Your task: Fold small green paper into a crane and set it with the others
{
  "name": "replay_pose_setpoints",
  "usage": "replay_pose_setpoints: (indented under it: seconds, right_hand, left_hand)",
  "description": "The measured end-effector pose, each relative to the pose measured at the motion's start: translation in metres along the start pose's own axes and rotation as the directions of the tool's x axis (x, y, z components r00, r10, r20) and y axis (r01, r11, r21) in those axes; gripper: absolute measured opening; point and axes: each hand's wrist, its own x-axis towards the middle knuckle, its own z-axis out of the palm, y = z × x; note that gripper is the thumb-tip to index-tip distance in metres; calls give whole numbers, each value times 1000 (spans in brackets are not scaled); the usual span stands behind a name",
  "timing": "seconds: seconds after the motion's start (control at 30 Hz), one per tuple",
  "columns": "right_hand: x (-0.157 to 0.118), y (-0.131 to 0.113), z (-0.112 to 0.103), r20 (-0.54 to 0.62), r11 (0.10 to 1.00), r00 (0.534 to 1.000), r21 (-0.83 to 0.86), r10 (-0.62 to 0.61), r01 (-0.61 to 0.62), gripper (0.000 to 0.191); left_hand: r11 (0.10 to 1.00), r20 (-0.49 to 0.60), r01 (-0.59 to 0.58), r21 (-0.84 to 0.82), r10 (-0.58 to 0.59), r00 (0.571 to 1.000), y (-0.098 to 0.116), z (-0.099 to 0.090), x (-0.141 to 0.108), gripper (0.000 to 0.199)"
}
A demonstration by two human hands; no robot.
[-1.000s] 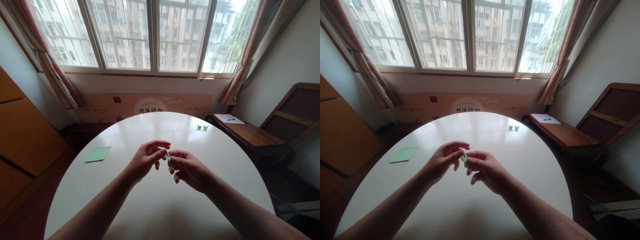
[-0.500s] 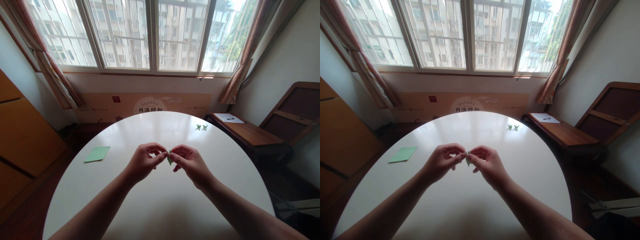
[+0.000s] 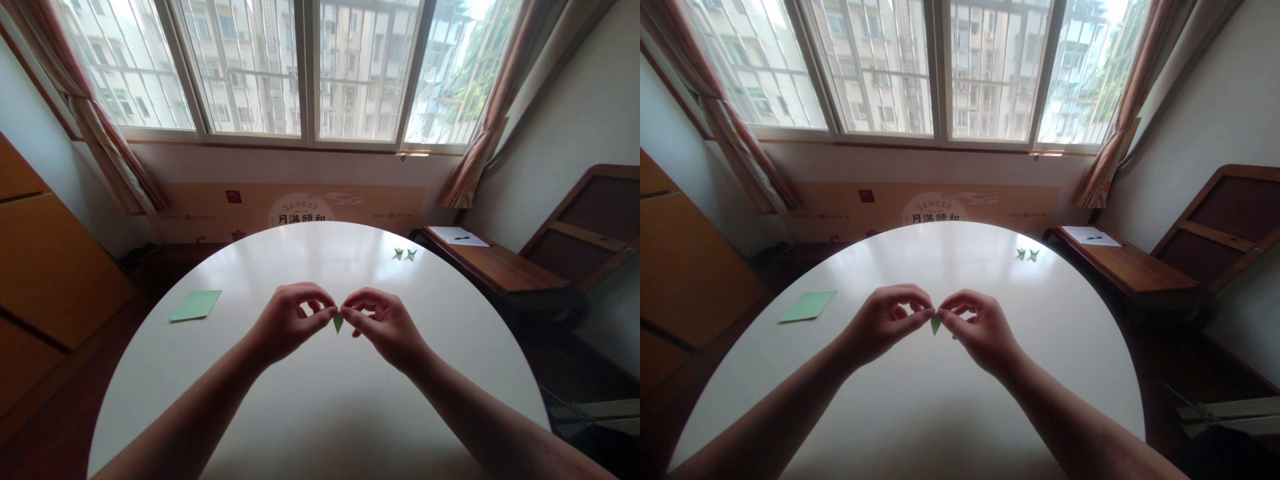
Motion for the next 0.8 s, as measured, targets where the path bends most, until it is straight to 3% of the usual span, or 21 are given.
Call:
replay_pose_setpoints:
  seconds: [0.4, 0.53, 0.8]
  right_hand:
    - [0, -1, -2, -73, 998, 996, 26, -50, 52, 14]
    - [-2, -1, -1, -88, 993, 989, -10, -120, 119, 12]
    - [-3, 3, -2, -18, 965, 976, -157, -217, 212, 6]
  left_hand:
    - [992, -95, 9, -129, -21, 995, -3, -1, 2, 16]
    - [989, -119, -42, -143, 25, 993, -1, 0, 1, 11]
    - [987, -47, -162, -27, 160, 986, 0, 1, -2, 8]
